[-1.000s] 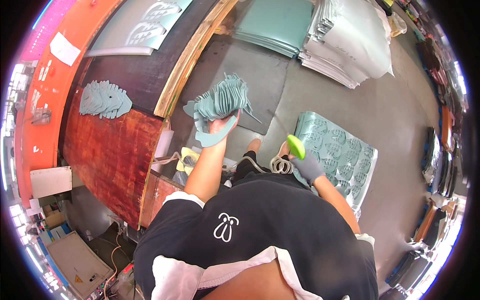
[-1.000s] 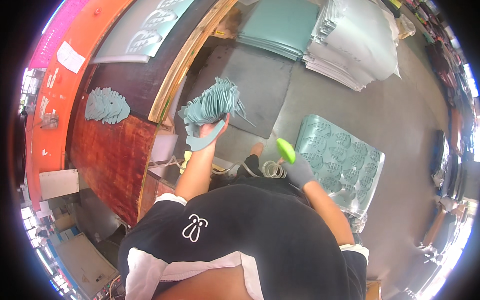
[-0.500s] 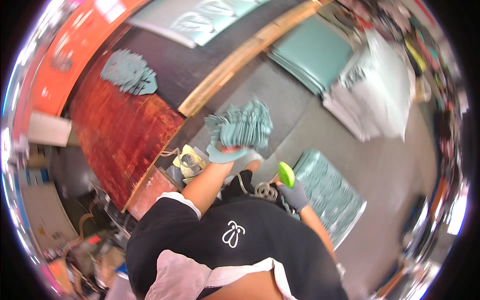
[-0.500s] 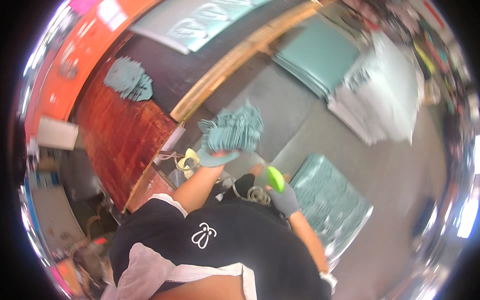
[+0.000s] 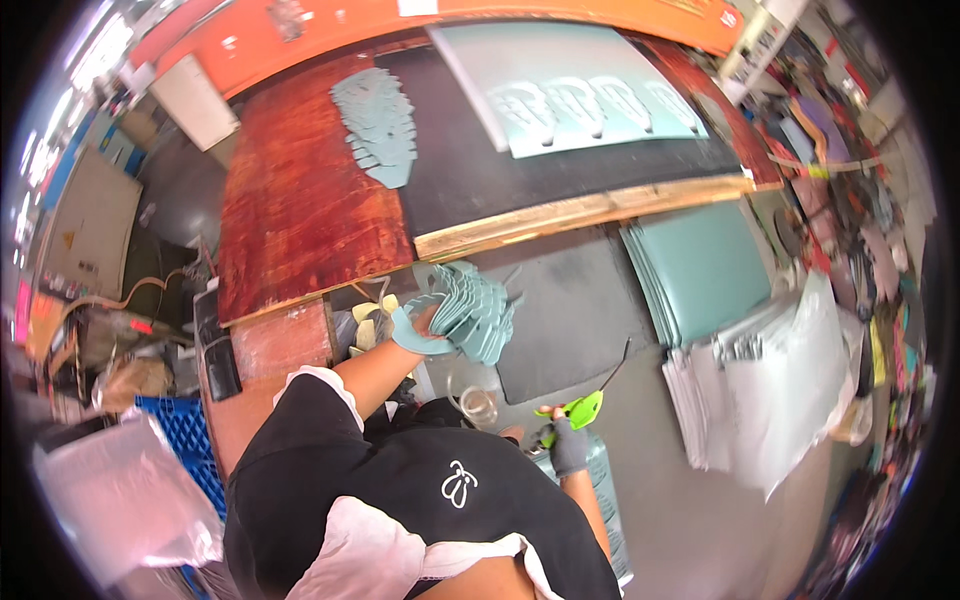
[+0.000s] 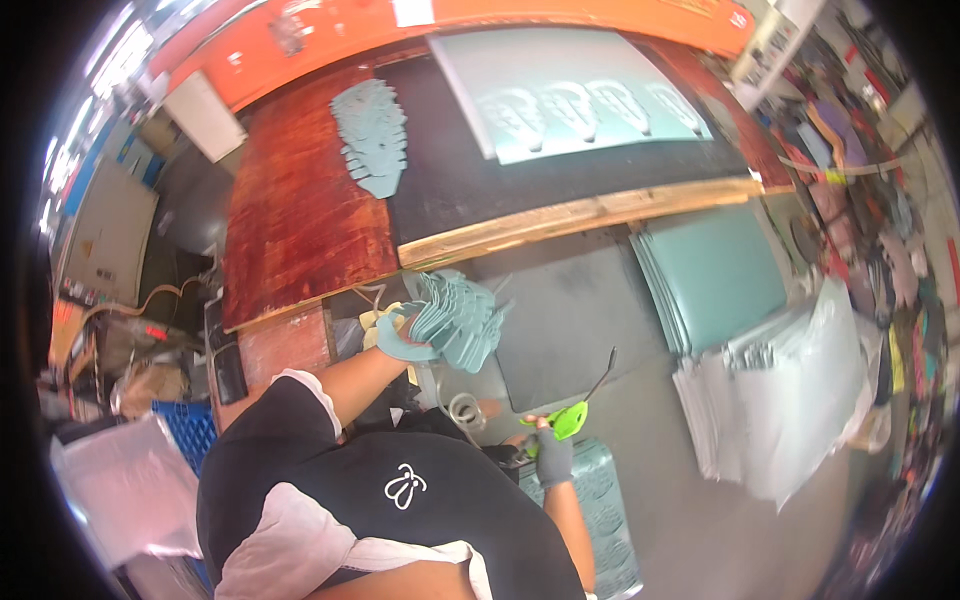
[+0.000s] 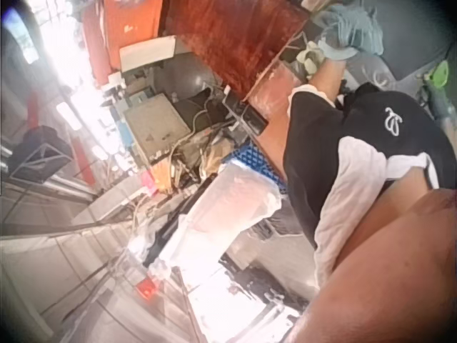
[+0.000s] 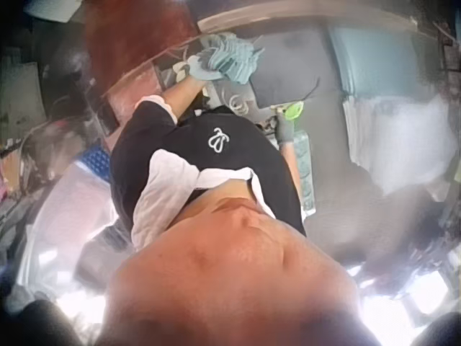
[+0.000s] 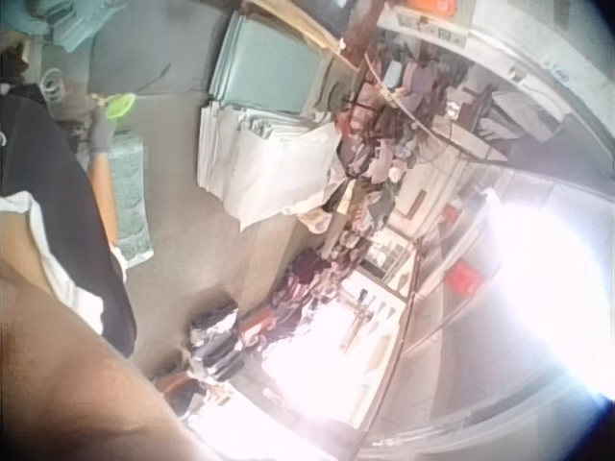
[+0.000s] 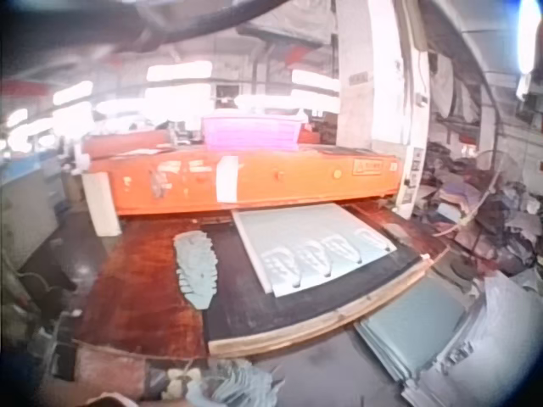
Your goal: The person repeatedly picks up light-blue fabric pieces from a wooden workbench, aligns them, and stacks them into neat piles. They occasionally move stacks between locations on the bench and use a green handheld tool to assist with alignment.
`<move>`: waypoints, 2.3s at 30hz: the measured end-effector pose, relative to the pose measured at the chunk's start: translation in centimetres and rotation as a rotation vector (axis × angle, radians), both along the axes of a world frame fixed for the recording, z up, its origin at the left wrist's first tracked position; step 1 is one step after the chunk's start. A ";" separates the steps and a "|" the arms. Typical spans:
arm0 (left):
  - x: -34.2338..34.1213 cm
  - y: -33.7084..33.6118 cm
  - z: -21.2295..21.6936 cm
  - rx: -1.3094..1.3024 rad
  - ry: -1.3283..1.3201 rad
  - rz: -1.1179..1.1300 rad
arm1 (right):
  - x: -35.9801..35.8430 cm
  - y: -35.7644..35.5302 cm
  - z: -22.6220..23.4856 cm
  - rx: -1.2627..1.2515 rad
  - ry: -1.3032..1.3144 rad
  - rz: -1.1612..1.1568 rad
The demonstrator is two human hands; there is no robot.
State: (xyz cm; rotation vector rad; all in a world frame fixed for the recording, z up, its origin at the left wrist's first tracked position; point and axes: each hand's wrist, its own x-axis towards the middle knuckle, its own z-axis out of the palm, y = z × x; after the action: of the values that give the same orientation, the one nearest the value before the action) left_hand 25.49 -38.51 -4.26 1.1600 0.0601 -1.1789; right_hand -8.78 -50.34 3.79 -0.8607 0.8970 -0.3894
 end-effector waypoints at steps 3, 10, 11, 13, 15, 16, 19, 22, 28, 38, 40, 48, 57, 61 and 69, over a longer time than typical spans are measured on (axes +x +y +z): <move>-1.7 3.9 1.4 0.034 0.022 0.151 | 3.1 -1.5 -0.4 0.056 -0.187 0.132; -3.8 16.2 5.2 0.071 -0.042 0.631 | 12.8 -5.3 -0.5 -0.084 -0.097 0.556; -3.9 18.2 5.7 0.073 -0.057 0.704 | 14.4 -5.1 0.0 -0.222 -0.090 0.705; -4.2 22.4 6.3 0.088 -0.088 0.854 | 17.6 -3.8 1.5 -0.499 0.000 0.937; -4.8 26.7 6.6 0.107 -0.103 0.986 | 20.7 -1.3 3.1 -0.709 -0.130 1.018; -5.4 28.6 6.4 0.115 -0.102 1.042 | 22.4 0.0 3.8 -0.824 -0.213 1.041; -7.2 33.0 5.2 0.139 -0.056 1.177 | 26.6 1.4 5.6 -0.544 -0.219 1.061; -9.5 35.5 3.5 0.166 0.034 1.263 | 28.6 1.1 5.7 -0.540 -0.093 1.140; -7.3 36.4 2.2 0.149 0.129 1.260 | 26.2 -0.8 4.1 -0.757 0.108 0.981; 2.6 32.4 5.0 -0.009 0.018 1.135 | 29.4 2.6 10.1 -0.611 -0.060 1.070; 2.1 32.4 5.4 -0.021 -0.012 1.162 | 31.8 4.4 10.5 -0.684 -0.198 1.228; -9.1 33.5 4.7 0.070 0.050 1.439 | 41.7 16.0 4.4 -0.728 0.159 1.841; -24.7 30.4 4.9 0.217 0.265 1.740 | 48.8 30.1 -5.0 -1.119 0.179 1.933; -26.7 29.1 5.7 0.218 0.290 1.783 | 48.6 28.8 -7.4 -1.500 0.056 1.681; -19.3 31.9 10.5 0.163 -0.048 1.586 | 43.7 23.6 -3.6 -1.767 -0.469 1.663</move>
State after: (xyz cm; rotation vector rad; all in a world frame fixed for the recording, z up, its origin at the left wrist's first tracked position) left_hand 6.21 -6.58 6.26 0.8601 0.8759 0.2749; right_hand 34.97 -26.78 0.17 -2.5461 -1.0789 0.2602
